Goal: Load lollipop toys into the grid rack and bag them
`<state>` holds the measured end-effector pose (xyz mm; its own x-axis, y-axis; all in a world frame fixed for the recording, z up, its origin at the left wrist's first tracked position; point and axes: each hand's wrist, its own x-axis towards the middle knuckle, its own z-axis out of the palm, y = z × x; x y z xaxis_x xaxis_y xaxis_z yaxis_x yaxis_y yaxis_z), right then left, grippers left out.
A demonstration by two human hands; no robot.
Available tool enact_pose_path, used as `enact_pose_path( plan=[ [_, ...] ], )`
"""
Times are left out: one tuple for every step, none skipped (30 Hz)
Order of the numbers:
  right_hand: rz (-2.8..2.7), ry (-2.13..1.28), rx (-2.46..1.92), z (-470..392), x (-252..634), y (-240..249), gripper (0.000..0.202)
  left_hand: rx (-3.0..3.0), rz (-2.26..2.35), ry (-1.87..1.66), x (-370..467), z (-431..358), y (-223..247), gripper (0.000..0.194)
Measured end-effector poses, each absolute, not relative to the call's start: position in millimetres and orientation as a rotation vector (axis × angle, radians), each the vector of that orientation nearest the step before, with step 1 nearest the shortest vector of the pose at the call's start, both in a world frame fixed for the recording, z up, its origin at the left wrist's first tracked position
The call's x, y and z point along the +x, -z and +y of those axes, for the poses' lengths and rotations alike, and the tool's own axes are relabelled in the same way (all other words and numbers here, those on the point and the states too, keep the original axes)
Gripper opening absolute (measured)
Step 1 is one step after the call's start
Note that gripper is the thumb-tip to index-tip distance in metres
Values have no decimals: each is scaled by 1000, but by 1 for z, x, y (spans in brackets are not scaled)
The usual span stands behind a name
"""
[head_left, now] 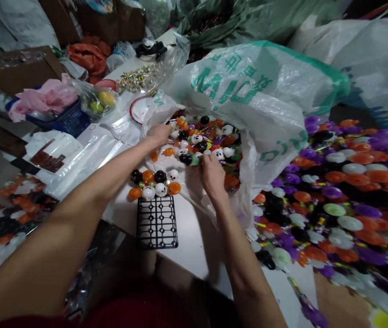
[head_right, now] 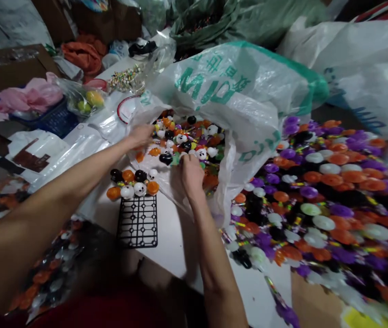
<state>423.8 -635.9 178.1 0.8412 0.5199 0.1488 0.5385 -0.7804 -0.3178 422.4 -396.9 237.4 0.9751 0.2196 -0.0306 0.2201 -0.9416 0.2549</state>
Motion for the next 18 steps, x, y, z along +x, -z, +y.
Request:
enact_pose_path(
  plan=[
    [-702, 70, -2572, -652, 409, -180, 21, 2851, 379, -83, 400, -388, -247, 36],
    [-623, 42, -2458, -666, 391, -179, 21, 2819, 437, -194, 373, -379, -254, 38],
    [-563, -13, -2335, -678, 371, -177, 23, 2778, 491, -286, 342, -370, -256, 38],
    [-524, -90, -2214, -686, 350, -173, 26, 2633, 568, -422, 310, -364, -253, 36],
    [-505, -180, -2104, -691, 328, -166, 28, 2468, 656, -505, 277, -360, -244, 34],
    [-502, -276, -2008, -691, 306, -160, 29, 2321, 762, -544, 245, -359, -231, 33],
    [-503, -365, -1926, -689, 287, -152, 30, 2203, 859, -526, 215, -361, -216, 33],
    [-497, -433, -1860, -684, 271, -146, 30, 2125, 920, -470, 189, -365, -198, 33],
    [-486, -483, -1809, -677, 259, -141, 30, 2116, 948, -403, 165, -371, -182, 30],
    [-469, -512, -1774, -671, 250, -139, 30, 2165, 958, -341, 147, -378, -167, 26],
    [-452, -524, -1750, -663, 244, -138, 30, 2260, 951, -297, 132, -385, -155, 21],
    [-443, -527, -1734, -657, 241, -138, 30, 2380, 935, -275, 122, -391, -146, 16],
    [-445, -531, -1725, -650, 239, -140, 31, 2494, 920, -276, 115, -396, -140, 12],
    [-459, -542, -1718, -644, 239, -143, 31, 2576, 909, -293, 111, -399, -137, 11],
    [-481, -555, -1718, -639, 239, -144, 31, 2611, 900, -308, 109, -402, -136, 10],
    [-502, -564, -1729, -634, 239, -145, 30, 2595, 897, -310, 109, -405, -137, 10],
    [-519, -571, -1753, -631, 239, -145, 28, 2528, 896, -304, 110, -408, -137, 8],
    [-518, -572, -1786, -628, 239, -143, 27, 2416, 901, -306, 112, -412, -138, 8]
  ],
)
